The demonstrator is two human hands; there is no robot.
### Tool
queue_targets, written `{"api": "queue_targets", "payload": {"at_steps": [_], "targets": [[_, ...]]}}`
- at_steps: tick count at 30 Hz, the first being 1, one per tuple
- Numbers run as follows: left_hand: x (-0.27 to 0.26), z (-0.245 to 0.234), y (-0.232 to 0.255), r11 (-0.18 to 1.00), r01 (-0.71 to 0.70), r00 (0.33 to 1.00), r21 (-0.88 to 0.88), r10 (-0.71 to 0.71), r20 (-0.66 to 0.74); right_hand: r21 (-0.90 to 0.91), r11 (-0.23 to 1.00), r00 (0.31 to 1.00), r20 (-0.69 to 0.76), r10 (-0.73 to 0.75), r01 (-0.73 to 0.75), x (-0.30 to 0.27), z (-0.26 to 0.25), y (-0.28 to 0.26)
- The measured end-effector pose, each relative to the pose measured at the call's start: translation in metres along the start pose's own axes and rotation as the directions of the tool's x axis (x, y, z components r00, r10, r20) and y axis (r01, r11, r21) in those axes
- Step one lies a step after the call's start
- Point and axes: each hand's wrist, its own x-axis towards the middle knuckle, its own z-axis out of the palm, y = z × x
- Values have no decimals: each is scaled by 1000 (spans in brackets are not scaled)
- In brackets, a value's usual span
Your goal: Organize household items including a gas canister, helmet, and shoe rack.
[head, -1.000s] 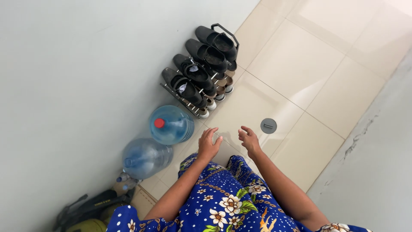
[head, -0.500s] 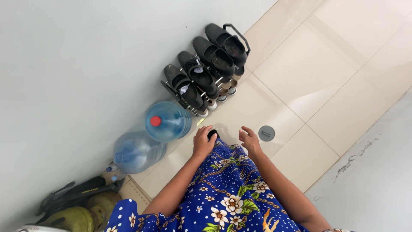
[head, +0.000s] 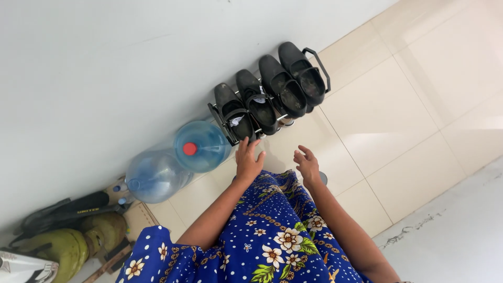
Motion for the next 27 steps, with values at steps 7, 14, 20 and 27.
{"api": "queue_targets", "payload": {"at_steps": [7,14,20,27], "targets": [[21,-30,-13,993,113,973,17,-107,-206,-103,982,983,-79,-168,160,41,1,-62],[40,-39,-8,972,144,973,188,-104,-205,-377,783,837,-35,-546,495,92,20,-115],[62,-7,-12,929,89,995,359,-65,-78,-487,253,500,484,-718,836,111,59,-142],[93,18,-13,880,328,944,344,-293,-150,-476,38,389,668,-634,879,166,95,-169]]}}
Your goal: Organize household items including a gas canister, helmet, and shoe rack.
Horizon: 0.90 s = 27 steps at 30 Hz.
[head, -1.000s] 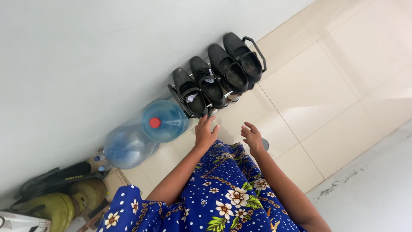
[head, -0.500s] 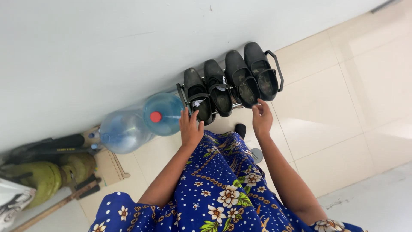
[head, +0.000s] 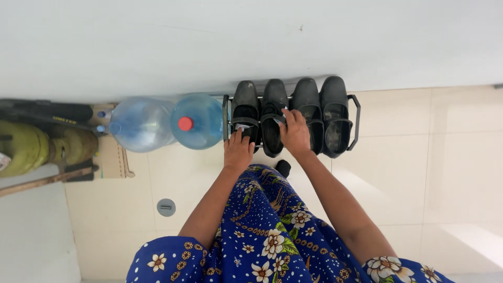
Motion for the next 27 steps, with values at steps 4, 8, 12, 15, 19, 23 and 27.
{"api": "queue_targets", "payload": {"at_steps": [4,8,12,15,19,23,27], "targets": [[11,4,10,994,112,994,0,-112,10,7,999,996,79,49,-50,27,10,18],[17,2,17,979,163,984,125,-171,55,-14,988,967,202,154,-154,46,21,22],[22,22,14,952,153,988,264,-145,-48,-98,960,914,292,281,-263,53,38,31],[18,10,18,949,169,982,267,-184,33,-71,968,939,236,251,-241,49,54,51],[8,1,15,971,231,971,58,-234,51,42,960,944,201,262,-275,55,36,35],[-14,3,9,925,263,963,-274,-268,18,452,757,882,223,416,-471,60,22,29],[-33,9,5,845,198,965,-496,-256,-52,746,457,856,293,426,-484,61,0,21]]}}
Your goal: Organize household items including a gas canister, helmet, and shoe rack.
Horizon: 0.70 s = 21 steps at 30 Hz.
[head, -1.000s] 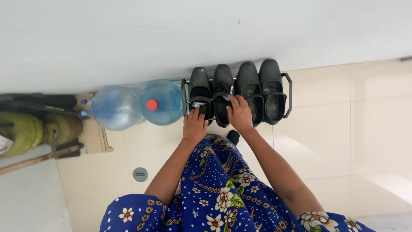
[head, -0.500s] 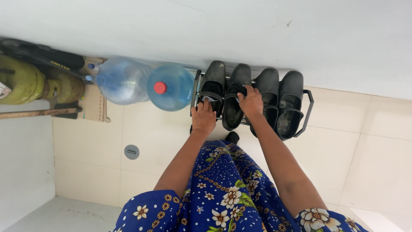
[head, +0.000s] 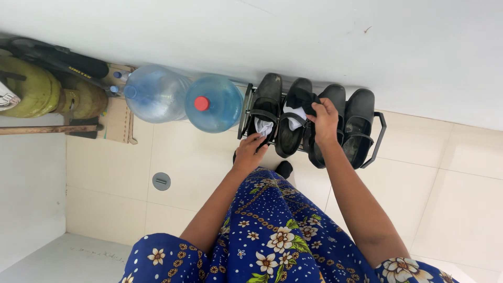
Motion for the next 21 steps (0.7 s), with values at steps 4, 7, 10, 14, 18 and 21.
{"api": "queue_targets", "payload": {"at_steps": [4,7,10,14,18,21], "targets": [[-12,-6,3,936,63,995,-346,-32,94,230,973,999,37,11,-19,-19,-5,-21],[-20,-19,15,759,32,993,-650,52,110,358,933,998,57,16,-35,-38,-4,-40],[-27,-40,37,642,80,983,-763,77,168,349,937,998,48,-27,9,-52,-7,-45],[-31,-57,57,478,90,981,-874,109,161,398,913,995,4,-96,86,-73,-6,-61],[-22,-45,55,456,23,989,-890,119,86,485,862,985,4,-170,147,-94,-4,-85],[-6,-18,41,643,-117,991,-757,122,-49,531,839,982,63,-177,117,-102,-5,-93]]}}
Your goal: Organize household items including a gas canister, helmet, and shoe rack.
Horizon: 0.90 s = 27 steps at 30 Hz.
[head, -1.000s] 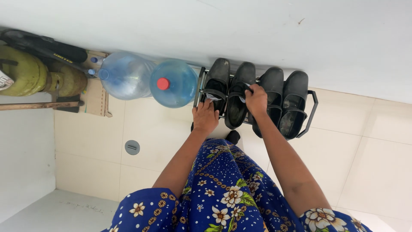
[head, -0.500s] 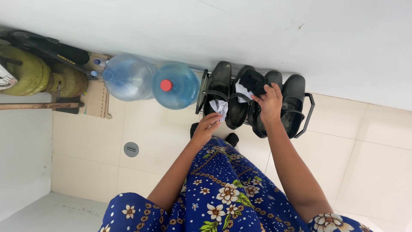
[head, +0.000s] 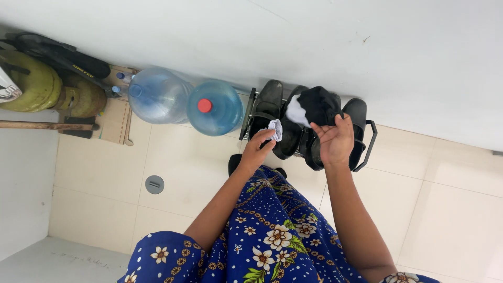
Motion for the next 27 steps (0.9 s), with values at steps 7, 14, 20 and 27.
{"api": "queue_targets", "payload": {"at_steps": [7,14,20,27], "targets": [[7,9,5,985,125,983,-122,-139,-116,87,988,992,25,127,-128,-13,-10,6],[4,16,3,980,188,955,-64,-198,-221,166,962,966,-107,234,-215,-9,-36,34],[11,28,-10,906,20,984,423,58,-170,74,984,943,-283,177,-163,-3,-68,51],[32,40,-29,494,-5,981,869,-168,101,-160,972,909,-407,93,-172,-1,-93,68]]}}
